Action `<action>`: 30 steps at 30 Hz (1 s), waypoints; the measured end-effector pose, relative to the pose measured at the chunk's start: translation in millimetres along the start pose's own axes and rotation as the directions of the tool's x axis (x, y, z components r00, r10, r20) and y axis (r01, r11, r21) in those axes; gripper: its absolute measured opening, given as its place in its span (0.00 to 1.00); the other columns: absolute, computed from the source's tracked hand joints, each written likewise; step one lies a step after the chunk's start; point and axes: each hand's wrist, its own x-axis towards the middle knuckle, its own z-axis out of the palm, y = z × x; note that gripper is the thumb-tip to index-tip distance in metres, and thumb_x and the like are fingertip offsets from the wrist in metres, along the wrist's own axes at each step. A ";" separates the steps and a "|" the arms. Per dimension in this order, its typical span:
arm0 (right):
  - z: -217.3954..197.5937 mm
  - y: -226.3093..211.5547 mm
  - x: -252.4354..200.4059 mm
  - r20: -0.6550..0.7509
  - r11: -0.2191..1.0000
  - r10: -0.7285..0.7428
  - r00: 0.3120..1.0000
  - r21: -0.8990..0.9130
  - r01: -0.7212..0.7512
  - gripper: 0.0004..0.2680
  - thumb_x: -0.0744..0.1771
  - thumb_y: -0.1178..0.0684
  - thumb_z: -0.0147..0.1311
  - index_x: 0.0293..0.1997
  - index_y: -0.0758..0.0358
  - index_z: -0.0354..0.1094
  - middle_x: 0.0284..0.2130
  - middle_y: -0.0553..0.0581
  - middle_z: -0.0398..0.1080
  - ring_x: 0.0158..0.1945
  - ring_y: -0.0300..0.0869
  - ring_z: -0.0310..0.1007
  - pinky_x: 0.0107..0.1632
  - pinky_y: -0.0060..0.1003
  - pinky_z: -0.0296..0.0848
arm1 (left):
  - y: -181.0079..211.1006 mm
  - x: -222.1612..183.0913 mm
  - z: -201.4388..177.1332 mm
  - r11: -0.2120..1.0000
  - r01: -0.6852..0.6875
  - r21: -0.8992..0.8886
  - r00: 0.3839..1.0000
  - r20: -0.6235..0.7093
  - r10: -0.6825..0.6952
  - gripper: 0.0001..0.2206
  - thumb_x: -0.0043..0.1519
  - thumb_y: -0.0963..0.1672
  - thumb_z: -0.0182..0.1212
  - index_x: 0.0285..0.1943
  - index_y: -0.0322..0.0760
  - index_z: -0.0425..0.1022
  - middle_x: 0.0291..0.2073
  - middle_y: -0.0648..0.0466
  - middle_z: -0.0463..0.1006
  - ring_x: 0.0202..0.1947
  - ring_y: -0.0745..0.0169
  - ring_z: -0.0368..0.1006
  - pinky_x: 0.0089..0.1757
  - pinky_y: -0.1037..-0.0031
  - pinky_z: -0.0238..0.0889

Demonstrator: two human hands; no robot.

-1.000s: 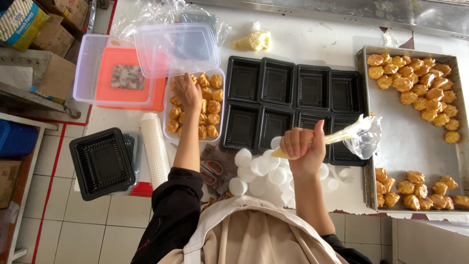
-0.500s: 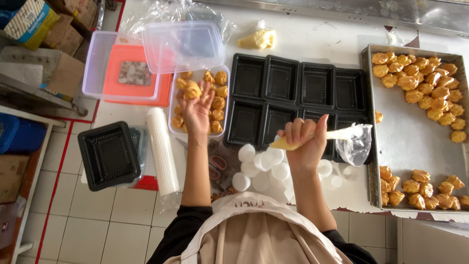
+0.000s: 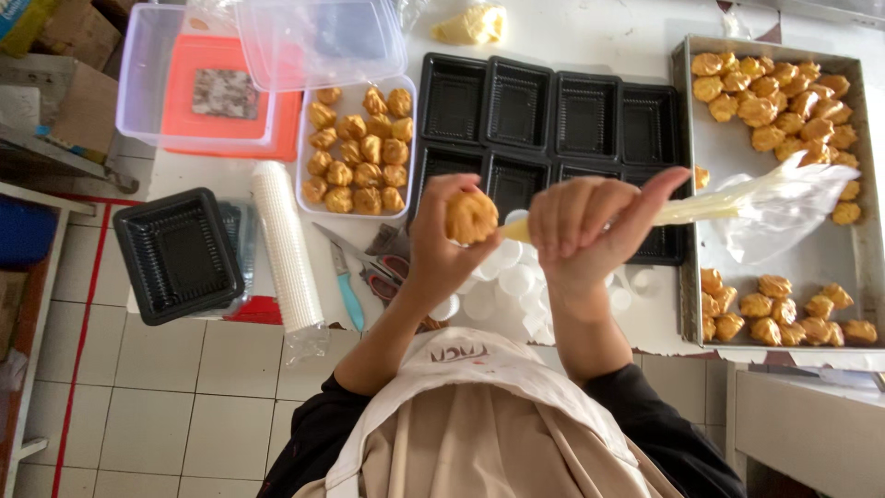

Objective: The person fills small pastries with cream from a piping bag, places each into a paper liner, and arranges them in plastic containers.

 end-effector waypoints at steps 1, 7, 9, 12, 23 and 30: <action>4.1 0.9 1.6 0.022 0.999 -0.030 0.999 -0.017 0.030 0.29 0.73 0.31 0.19 0.12 0.56 0.47 0.07 0.50 0.51 0.06 0.37 0.48 0.12 0.29 0.54 | 7.7 -1.3 1.4 0.999 -0.029 0.014 0.999 0.028 0.029 0.28 0.54 0.39 0.75 0.62 0.36 0.67 0.52 0.49 0.72 0.54 0.56 0.74 0.56 0.69 0.71; 23.7 -5.8 -10.3 0.174 0.986 0.082 0.981 -0.161 -0.054 0.29 0.75 0.33 0.21 0.13 0.58 0.48 0.08 0.55 0.53 0.10 0.41 0.52 0.18 0.32 0.59 | 37.4 -9.2 5.2 0.998 -0.036 0.042 0.998 0.054 0.034 0.26 0.53 0.39 0.75 0.60 0.37 0.69 0.49 0.49 0.77 0.49 0.52 0.80 0.49 0.68 0.75; 27.6 -5.4 -11.5 0.211 0.978 0.030 0.977 -0.206 0.015 0.29 0.74 0.34 0.22 0.13 0.58 0.47 0.09 0.55 0.54 0.10 0.41 0.53 0.17 0.32 0.61 | 41.6 -10.1 5.6 0.995 -0.059 0.081 0.997 0.057 0.055 0.26 0.53 0.40 0.76 0.59 0.37 0.68 0.49 0.48 0.77 0.48 0.50 0.79 0.48 0.68 0.74; 31.3 -9.0 -15.7 0.219 0.965 0.016 0.976 -0.258 0.042 0.28 0.75 0.34 0.22 0.13 0.58 0.46 0.10 0.54 0.54 0.09 0.40 0.53 0.17 0.31 0.61 | 45.3 -12.4 4.1 0.992 -0.068 0.105 0.996 0.067 0.061 0.26 0.54 0.41 0.76 0.59 0.37 0.68 0.49 0.48 0.77 0.48 0.49 0.79 0.48 0.68 0.74; 28.6 -9.9 -17.9 0.247 0.963 -0.025 0.969 -0.255 0.090 0.29 0.74 0.34 0.22 0.12 0.57 0.46 0.09 0.53 0.52 0.09 0.39 0.51 0.16 0.30 0.60 | 49.8 -13.0 4.9 0.992 -0.086 0.094 0.994 0.079 0.079 0.25 0.55 0.41 0.76 0.59 0.37 0.68 0.49 0.49 0.77 0.48 0.51 0.80 0.47 0.68 0.75; 15.2 -0.9 -21.6 0.206 0.974 0.024 0.978 -0.225 0.023 0.29 0.74 0.33 0.22 0.13 0.57 0.46 0.08 0.52 0.51 0.09 0.38 0.48 0.17 0.29 0.54 | 46.6 -13.3 3.5 0.992 -0.076 0.097 0.994 0.082 0.068 0.25 0.55 0.42 0.76 0.59 0.37 0.68 0.49 0.49 0.77 0.48 0.52 0.79 0.47 0.68 0.74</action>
